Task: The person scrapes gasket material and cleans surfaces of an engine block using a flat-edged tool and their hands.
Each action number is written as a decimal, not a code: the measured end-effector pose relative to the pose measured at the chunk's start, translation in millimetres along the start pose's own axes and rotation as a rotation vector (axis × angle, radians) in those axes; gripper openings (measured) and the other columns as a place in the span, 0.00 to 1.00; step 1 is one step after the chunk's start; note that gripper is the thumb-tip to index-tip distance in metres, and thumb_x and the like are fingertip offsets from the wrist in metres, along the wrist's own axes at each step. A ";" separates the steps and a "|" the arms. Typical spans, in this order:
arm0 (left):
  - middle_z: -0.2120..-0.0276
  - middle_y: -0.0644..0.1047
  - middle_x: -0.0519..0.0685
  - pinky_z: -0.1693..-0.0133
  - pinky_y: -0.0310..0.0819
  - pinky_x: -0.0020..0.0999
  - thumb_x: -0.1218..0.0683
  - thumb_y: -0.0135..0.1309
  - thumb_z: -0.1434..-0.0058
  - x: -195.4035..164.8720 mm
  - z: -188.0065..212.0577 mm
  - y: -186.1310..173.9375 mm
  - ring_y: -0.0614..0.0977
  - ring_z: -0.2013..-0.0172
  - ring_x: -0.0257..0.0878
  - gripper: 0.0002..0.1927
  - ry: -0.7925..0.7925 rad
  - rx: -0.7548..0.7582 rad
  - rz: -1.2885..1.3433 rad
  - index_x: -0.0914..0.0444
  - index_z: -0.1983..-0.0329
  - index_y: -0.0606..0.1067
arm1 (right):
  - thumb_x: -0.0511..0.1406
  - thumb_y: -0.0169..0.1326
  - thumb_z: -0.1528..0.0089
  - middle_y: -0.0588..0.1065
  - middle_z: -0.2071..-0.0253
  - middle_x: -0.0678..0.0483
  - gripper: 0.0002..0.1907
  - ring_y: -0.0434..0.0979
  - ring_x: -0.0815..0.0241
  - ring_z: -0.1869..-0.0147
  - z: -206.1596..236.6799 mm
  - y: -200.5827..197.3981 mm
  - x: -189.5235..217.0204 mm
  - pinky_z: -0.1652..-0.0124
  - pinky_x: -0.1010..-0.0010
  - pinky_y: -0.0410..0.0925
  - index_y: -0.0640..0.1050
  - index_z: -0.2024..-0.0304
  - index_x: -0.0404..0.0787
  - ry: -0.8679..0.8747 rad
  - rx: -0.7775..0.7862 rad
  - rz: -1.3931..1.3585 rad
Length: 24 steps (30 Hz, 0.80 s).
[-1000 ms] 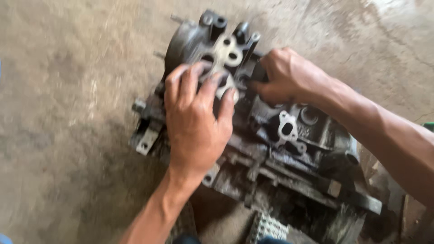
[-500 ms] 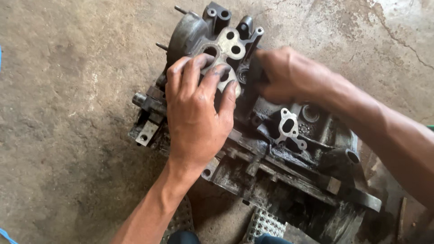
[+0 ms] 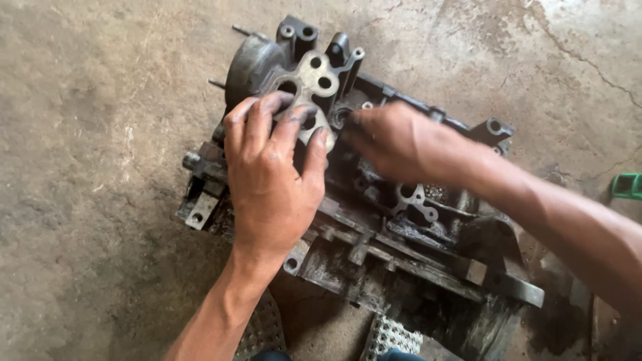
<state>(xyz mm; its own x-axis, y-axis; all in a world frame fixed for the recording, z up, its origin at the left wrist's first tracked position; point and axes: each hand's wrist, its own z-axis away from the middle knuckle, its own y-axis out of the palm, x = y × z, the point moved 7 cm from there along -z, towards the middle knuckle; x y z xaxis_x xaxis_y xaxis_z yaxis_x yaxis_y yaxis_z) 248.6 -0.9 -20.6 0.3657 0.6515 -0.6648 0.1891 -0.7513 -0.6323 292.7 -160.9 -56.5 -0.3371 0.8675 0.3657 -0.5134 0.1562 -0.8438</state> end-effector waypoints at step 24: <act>0.46 0.75 0.56 0.37 0.64 0.50 0.55 0.60 0.34 -2.6 -3.2 -4.1 0.69 0.39 0.54 0.15 -0.022 0.009 0.006 0.69 0.48 0.79 | 0.35 0.55 0.31 0.81 0.60 0.46 0.09 0.83 0.56 0.62 9.0 -6.3 -13.2 0.59 0.66 0.80 0.81 0.55 0.35 -0.504 -0.262 0.059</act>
<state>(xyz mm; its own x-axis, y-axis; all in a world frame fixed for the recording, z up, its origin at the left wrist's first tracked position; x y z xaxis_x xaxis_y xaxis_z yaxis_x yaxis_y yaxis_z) 249.8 0.2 -15.0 0.3468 0.6491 -0.6770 0.1789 -0.7544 -0.6316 293.3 -177.5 -52.4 -0.7268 0.5561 0.4031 -0.2909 0.2824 -0.9141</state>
